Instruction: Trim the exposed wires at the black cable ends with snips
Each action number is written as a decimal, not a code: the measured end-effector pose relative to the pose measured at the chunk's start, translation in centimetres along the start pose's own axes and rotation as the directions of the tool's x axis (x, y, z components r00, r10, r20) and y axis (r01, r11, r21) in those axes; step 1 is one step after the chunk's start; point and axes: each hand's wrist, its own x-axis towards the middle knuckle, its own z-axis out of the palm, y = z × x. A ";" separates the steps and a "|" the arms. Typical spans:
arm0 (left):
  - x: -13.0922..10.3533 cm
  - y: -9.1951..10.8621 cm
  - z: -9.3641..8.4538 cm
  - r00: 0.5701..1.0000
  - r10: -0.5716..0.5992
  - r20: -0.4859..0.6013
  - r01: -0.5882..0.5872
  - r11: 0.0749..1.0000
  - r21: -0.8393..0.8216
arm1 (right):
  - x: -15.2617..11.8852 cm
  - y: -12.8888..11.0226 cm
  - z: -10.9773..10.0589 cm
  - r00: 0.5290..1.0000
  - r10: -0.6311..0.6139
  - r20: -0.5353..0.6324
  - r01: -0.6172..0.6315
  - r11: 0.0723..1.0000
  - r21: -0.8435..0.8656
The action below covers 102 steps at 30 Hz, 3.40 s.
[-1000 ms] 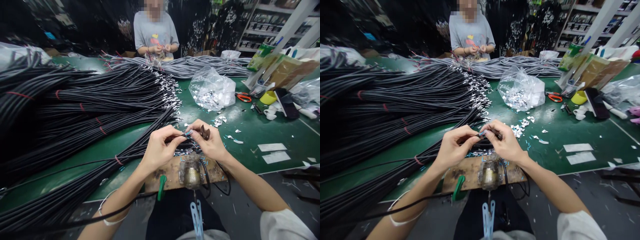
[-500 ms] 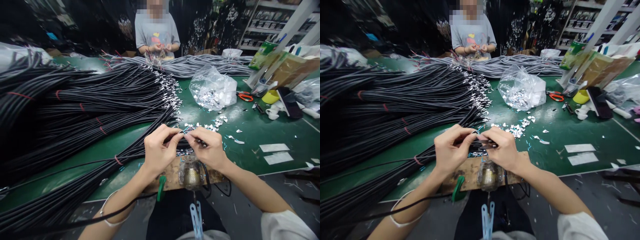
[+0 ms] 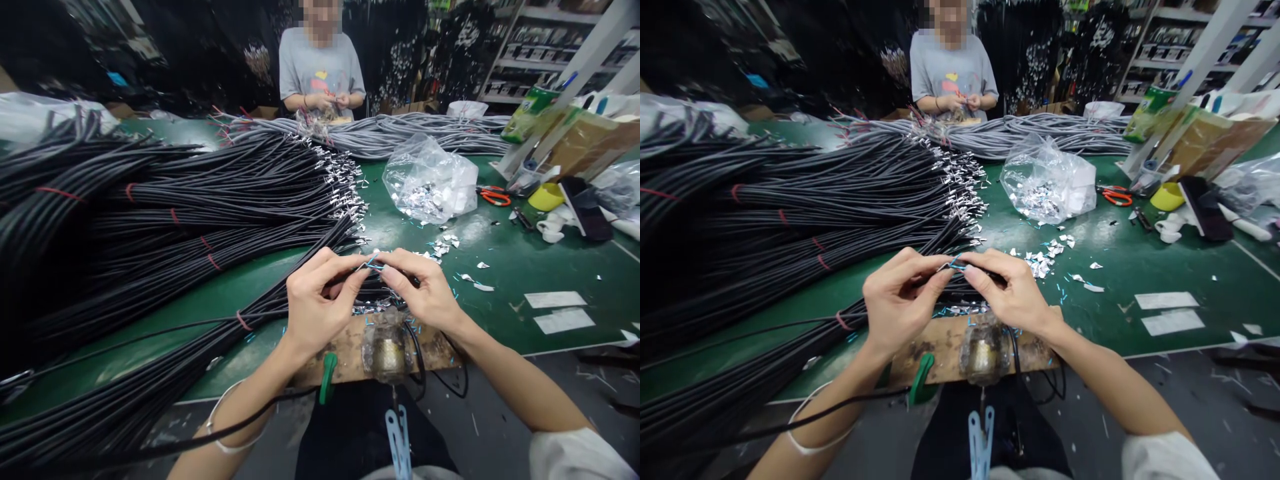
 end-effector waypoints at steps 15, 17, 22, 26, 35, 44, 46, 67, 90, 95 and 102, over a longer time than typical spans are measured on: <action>0.1 -0.2 0.2 0.999 0.038 0.008 -0.039 0.997 0.072 | 0.1 -0.1 -0.6 0.993 0.114 0.026 -0.115 0.993 0.027; 0.0 -0.2 0.3 1.000 0.023 0.008 -0.023 0.997 0.072 | 0.0 0.0 -0.4 0.993 0.120 0.005 -0.120 0.992 0.039; -0.3 -0.7 0.4 0.993 -0.074 -0.091 0.075 0.997 0.018 | 0.0 0.0 0.1 0.994 0.104 -0.040 -0.103 0.994 0.021; -0.3 -0.9 0.1 0.994 -0.112 0.001 0.112 0.993 -0.024 | 0.0 0.0 0.0 0.997 0.056 -0.047 -0.059 0.997 -0.053; 0.8 -0.5 -0.7 0.882 -0.321 0.346 0.426 0.855 -0.294 | -0.1 -0.1 -0.1 0.997 0.012 -0.081 -0.026 0.983 -0.180; 0.4 -0.2 -0.2 0.966 -0.082 0.247 0.085 0.996 -0.003 | 0.1 -0.1 -0.2 0.993 -0.041 -0.114 0.028 0.994 -0.110; 0.6 -0.2 -0.3 0.970 -0.050 0.239 0.047 0.999 0.016 | 0.2 0.1 -0.1 0.992 0.069 -0.102 -0.070 0.997 -0.008; 1.4 -0.5 -0.7 0.829 -0.222 0.513 0.314 0.945 -0.097 | 0.8 0.3 -0.9 0.997 0.073 -0.003 -0.073 0.997 -0.002; 0.9 -0.8 -0.2 0.921 -0.223 0.321 0.258 0.963 -0.073 | 0.4 0.3 0.0 1.000 -0.010 0.012 0.013 0.962 -0.273; 0.7 -0.9 -0.2 0.894 -0.294 0.337 0.354 0.926 -0.132 | 0.4 0.6 -1.0 0.965 -0.080 -0.248 -0.030 0.910 -0.412; 0.7 -1.0 -0.2 0.858 -0.338 0.387 0.403 0.910 -0.099 | 0.7 0.3 -0.7 0.987 0.020 -0.158 -0.030 0.997 -0.064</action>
